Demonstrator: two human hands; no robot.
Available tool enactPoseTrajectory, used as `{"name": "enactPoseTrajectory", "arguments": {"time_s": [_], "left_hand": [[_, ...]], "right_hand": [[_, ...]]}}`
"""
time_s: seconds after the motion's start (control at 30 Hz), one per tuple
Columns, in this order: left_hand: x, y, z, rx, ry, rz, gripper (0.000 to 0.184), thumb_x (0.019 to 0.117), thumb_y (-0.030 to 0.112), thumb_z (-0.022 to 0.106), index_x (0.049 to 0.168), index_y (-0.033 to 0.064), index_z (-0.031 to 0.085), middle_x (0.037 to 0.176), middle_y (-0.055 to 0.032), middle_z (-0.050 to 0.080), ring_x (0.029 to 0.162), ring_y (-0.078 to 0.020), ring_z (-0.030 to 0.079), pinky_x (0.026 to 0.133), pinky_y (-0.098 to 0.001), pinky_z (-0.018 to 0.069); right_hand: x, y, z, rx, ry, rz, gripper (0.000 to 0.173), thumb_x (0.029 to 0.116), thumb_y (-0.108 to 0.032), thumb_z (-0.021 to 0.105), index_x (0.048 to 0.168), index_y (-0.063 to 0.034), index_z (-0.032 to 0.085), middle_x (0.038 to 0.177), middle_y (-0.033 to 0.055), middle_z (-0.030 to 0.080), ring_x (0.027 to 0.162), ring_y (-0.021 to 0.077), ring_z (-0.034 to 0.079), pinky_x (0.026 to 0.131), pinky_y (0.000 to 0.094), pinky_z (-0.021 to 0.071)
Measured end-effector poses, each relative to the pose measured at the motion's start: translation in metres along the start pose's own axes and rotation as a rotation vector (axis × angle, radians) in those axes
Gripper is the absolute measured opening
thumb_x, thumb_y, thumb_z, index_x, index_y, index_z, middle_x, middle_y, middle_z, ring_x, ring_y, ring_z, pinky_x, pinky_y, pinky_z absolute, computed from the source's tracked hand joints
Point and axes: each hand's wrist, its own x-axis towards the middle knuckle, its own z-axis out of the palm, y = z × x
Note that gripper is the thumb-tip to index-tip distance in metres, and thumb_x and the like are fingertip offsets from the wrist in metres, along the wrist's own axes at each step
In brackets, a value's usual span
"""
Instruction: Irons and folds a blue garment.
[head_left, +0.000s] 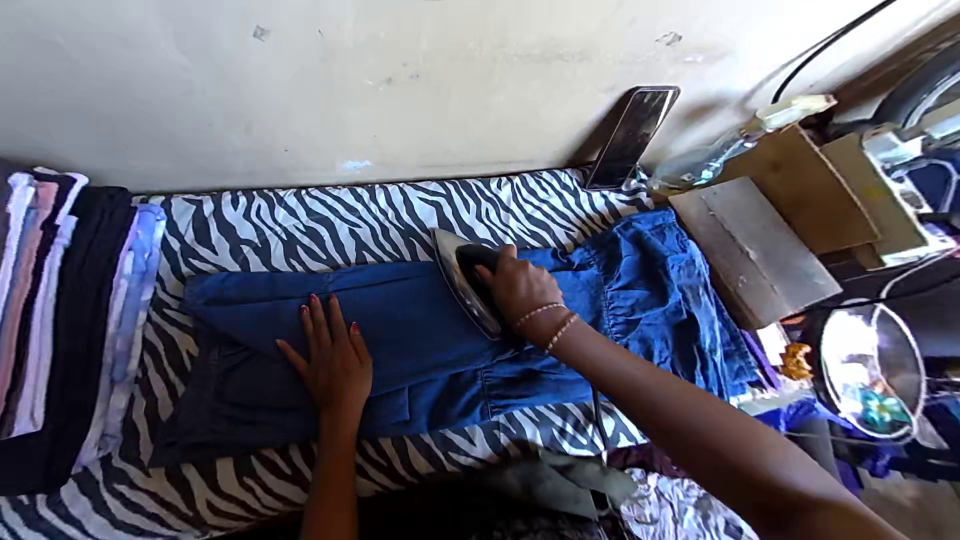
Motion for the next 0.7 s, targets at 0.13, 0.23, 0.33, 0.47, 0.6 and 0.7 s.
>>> {"name": "enactPoseTrajectory", "arguments": {"time_s": [0.13, 0.23, 0.33, 0.47, 0.6, 0.7], "left_hand": [[0.001, 0.004, 0.002, -0.013, 0.083, -0.015, 0.058, 0.1086, 0.033, 0.025, 0.155, 0.0036, 0.041, 0.162, -0.0214, 0.034, 0.152, -0.0431, 0.027, 0.115, -0.0765, 0.0073], [-0.013, 0.043, -0.024, -0.146, 0.119, 0.087, 0.043, 0.1019, 0.015, 0.045, 0.140, -0.0008, 0.058, 0.148, -0.0271, 0.051, 0.141, -0.0512, 0.042, 0.110, -0.0736, 0.0276], [-0.035, 0.090, -0.045, -0.249, 0.101, 0.258, 0.031, 0.0954, 0.010, 0.055, 0.118, 0.0014, 0.073, 0.121, -0.0205, 0.071, 0.118, -0.0426, 0.065, 0.098, -0.0595, 0.0503], [-0.063, 0.069, -0.013, -0.268, 0.013, 0.285, 0.036, 0.0961, 0.010, 0.053, 0.125, -0.0027, 0.068, 0.130, -0.0217, 0.067, 0.123, -0.0418, 0.063, 0.104, -0.0618, 0.0449], [-0.060, 0.083, -0.021, -0.217, 0.079, 0.326, 0.031, 0.0960, 0.012, 0.053, 0.116, -0.0009, 0.074, 0.113, -0.0182, 0.074, 0.106, -0.0376, 0.071, 0.095, -0.0579, 0.0516], [-0.044, 0.126, -0.037, -0.262, 0.093, 0.416, 0.026, 0.0937, 0.014, 0.057, 0.105, 0.0018, 0.077, 0.095, -0.0126, 0.077, 0.090, -0.0310, 0.074, 0.083, -0.0483, 0.0584]], "right_hand": [[0.018, 0.000, -0.003, 0.078, 0.090, -0.140, 0.056, 0.1088, -0.047, 0.044, 0.131, 0.0032, 0.051, 0.107, 0.0288, 0.069, 0.102, 0.0474, 0.070, 0.081, 0.0616, 0.0557], [0.033, -0.012, -0.021, 0.124, -0.007, -0.215, 0.058, 0.1089, -0.043, 0.046, 0.137, 0.0074, 0.050, 0.125, 0.0316, 0.063, 0.117, 0.0477, 0.064, 0.094, 0.0634, 0.0512], [0.006, 0.010, -0.028, 0.117, -0.048, -0.354, 0.051, 0.1072, -0.039, 0.052, 0.128, 0.0069, 0.056, 0.118, 0.0311, 0.065, 0.110, 0.0477, 0.066, 0.089, 0.0634, 0.0533], [-0.044, 0.099, -0.011, -0.024, -0.186, -0.199, 0.058, 0.1093, -0.045, 0.043, 0.144, 0.0018, 0.045, 0.120, 0.0319, 0.065, 0.112, 0.0515, 0.065, 0.090, 0.0655, 0.0515], [-0.034, 0.114, -0.011, 0.036, -0.146, -0.068, 0.059, 0.1093, -0.048, 0.042, 0.142, 0.0014, 0.046, 0.119, 0.0317, 0.066, 0.113, 0.0508, 0.065, 0.091, 0.0640, 0.0515], [-0.029, 0.096, -0.010, 0.077, -0.170, -0.156, 0.058, 0.1095, -0.047, 0.041, 0.141, 0.0009, 0.046, 0.120, 0.0303, 0.066, 0.113, 0.0494, 0.065, 0.091, 0.0632, 0.0522]]}}
